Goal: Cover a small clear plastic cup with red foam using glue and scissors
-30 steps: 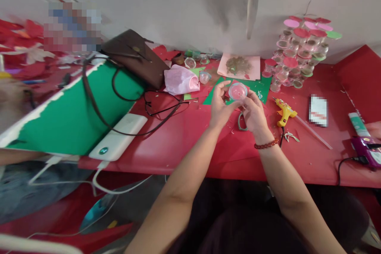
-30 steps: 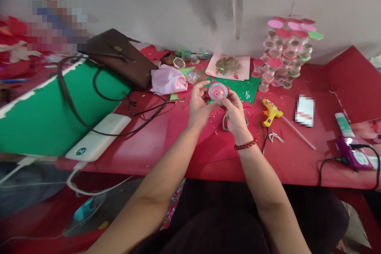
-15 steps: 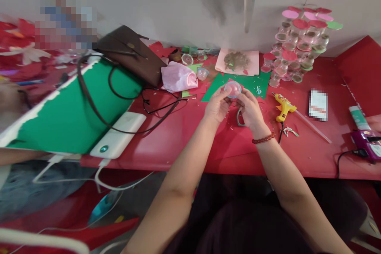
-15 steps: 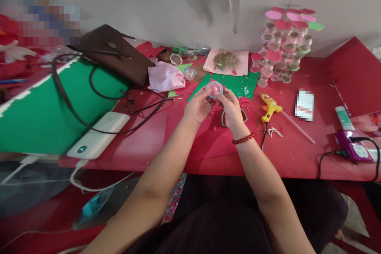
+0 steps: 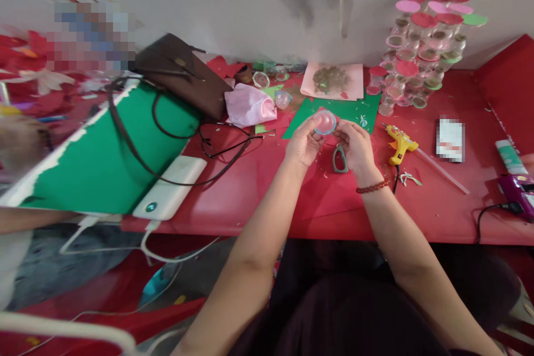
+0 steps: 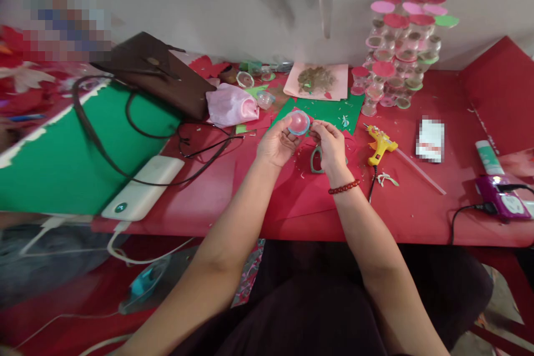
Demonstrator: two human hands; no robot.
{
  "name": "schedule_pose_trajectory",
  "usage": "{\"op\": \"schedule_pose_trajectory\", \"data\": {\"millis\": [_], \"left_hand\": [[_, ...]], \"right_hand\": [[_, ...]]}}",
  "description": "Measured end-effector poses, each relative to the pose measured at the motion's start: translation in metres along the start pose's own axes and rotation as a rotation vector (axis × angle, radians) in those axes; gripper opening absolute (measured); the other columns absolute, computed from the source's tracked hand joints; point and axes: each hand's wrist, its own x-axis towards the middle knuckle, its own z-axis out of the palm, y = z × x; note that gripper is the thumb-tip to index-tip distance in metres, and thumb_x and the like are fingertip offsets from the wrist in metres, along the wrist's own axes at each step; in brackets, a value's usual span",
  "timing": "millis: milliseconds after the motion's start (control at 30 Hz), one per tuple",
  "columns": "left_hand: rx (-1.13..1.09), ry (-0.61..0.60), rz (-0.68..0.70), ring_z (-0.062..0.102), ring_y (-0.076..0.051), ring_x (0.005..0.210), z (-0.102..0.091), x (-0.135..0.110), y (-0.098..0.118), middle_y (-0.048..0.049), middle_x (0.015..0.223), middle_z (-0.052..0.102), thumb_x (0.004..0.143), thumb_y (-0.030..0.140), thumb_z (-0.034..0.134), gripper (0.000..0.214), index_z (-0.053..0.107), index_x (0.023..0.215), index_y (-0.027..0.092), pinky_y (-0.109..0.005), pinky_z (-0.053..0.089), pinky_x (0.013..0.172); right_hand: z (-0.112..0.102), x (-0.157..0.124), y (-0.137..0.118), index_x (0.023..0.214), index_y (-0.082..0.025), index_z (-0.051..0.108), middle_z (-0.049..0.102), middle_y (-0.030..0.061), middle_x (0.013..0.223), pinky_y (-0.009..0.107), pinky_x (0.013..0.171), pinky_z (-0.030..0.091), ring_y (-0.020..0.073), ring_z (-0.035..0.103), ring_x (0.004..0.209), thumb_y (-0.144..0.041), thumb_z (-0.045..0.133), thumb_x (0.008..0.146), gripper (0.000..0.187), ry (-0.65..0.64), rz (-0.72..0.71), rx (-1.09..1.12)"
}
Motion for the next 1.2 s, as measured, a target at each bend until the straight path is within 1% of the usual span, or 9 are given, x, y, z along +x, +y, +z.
{"op": "schedule_pose_trajectory", "data": {"millis": [133,300,500,667,800,900,1033,1133,1200], "left_hand": [[-0.002,0.0,0.005,0.076,-0.017,0.081,0.0,0.0,-0.002,-0.002,0.088,0.08,0.07,0.028,0.086,0.037,0.073,0.105,0.021,-0.026,0.058,0.075],[0.022,-0.038,0.022,0.075,-0.016,0.081,0.002,-0.003,0.0,-0.0025,0.088,0.08,0.072,0.025,0.082,0.026,0.073,0.097,0.02,-0.023,0.056,0.072],[0.019,-0.221,0.096,0.075,-0.019,0.1,0.004,-0.01,0.004,-0.0062,0.111,0.081,0.072,0.021,0.077,0.027,0.077,0.099,0.019,-0.026,0.057,0.086],[0.06,-0.227,0.137,0.074,-0.02,0.106,0.003,-0.009,0.004,-0.0055,0.108,0.081,0.069,0.022,0.079,0.027,0.078,0.097,0.02,-0.026,0.057,0.091],[0.093,-0.211,0.164,0.075,-0.018,0.1,0.002,-0.006,0.004,-0.0051,0.103,0.081,0.065,0.023,0.083,0.031,0.078,0.095,0.018,-0.025,0.056,0.09],[0.112,-0.24,0.169,0.074,-0.017,0.096,0.002,-0.005,0.003,-0.0042,0.103,0.081,0.064,0.025,0.085,0.032,0.078,0.095,0.019,-0.024,0.057,0.089],[0.096,-0.273,0.151,0.073,-0.014,0.09,0.001,-0.005,0.001,-0.0018,0.099,0.08,0.065,0.025,0.087,0.032,0.076,0.095,0.022,-0.024,0.057,0.087],[0.082,-0.27,0.14,0.071,-0.012,0.08,0.0,-0.004,0.0,-0.0007,0.091,0.079,0.064,0.025,0.089,0.033,0.074,0.093,0.021,-0.024,0.056,0.082],[0.091,-0.262,0.138,0.071,-0.012,0.078,-0.001,-0.004,0.001,-0.0007,0.089,0.078,0.064,0.025,0.09,0.034,0.073,0.093,0.02,-0.024,0.056,0.082]], "right_hand": [[-0.001,0.002,0.002,0.075,-0.023,0.07,0.072,-0.003,0.071,0.026,0.07,0.053,0.0109,0.065,0.068,-0.031,0.083,0.072,0.015,-0.004,-0.024,-0.033],[-0.001,0.001,0.001,0.071,-0.022,0.071,0.071,-0.003,0.068,0.024,0.063,0.049,0.0094,0.062,0.065,-0.032,0.082,0.07,0.015,0.003,-0.022,-0.041],[0.002,-0.003,-0.001,0.07,-0.022,0.07,0.069,-0.0037,0.067,0.024,0.061,0.045,0.0086,0.059,0.063,-0.033,0.08,0.072,0.015,-0.029,-0.047,-0.05],[0.003,-0.005,0.001,0.07,-0.023,0.069,0.069,-0.0043,0.067,0.024,0.063,0.045,0.0091,0.06,0.064,-0.03,0.081,0.069,0.014,-0.047,-0.057,-0.014],[0.004,-0.006,0.001,0.07,-0.022,0.067,0.068,-0.0049,0.067,0.024,0.066,0.047,0.0094,0.061,0.065,-0.029,0.08,0.069,0.015,-0.054,-0.049,-0.019],[0.004,-0.006,0.002,0.07,-0.022,0.066,0.066,-0.0056,0.065,0.024,0.066,0.047,0.0093,0.06,0.064,-0.028,0.078,0.068,0.013,-0.04,-0.059,-0.009],[0.003,-0.004,0.005,0.073,-0.023,0.067,0.068,-0.0054,0.067,0.025,0.068,0.049,0.0096,0.06,0.064,-0.03,0.077,0.07,0.013,-0.001,-0.116,0.006],[0.003,-0.003,0.007,0.075,-0.023,0.067,0.067,-0.0056,0.067,0.026,0.067,0.048,0.0096,0.06,0.064,-0.032,0.077,0.071,0.014,0.023,-0.159,-0.016],[0.003,-0.003,0.007,0.075,-0.023,0.068,0.067,-0.0057,0.067,0.025,0.065,0.046,0.0094,0.059,0.063,-0.032,0.077,0.07,0.014,0.027,-0.161,-0.015]]}}
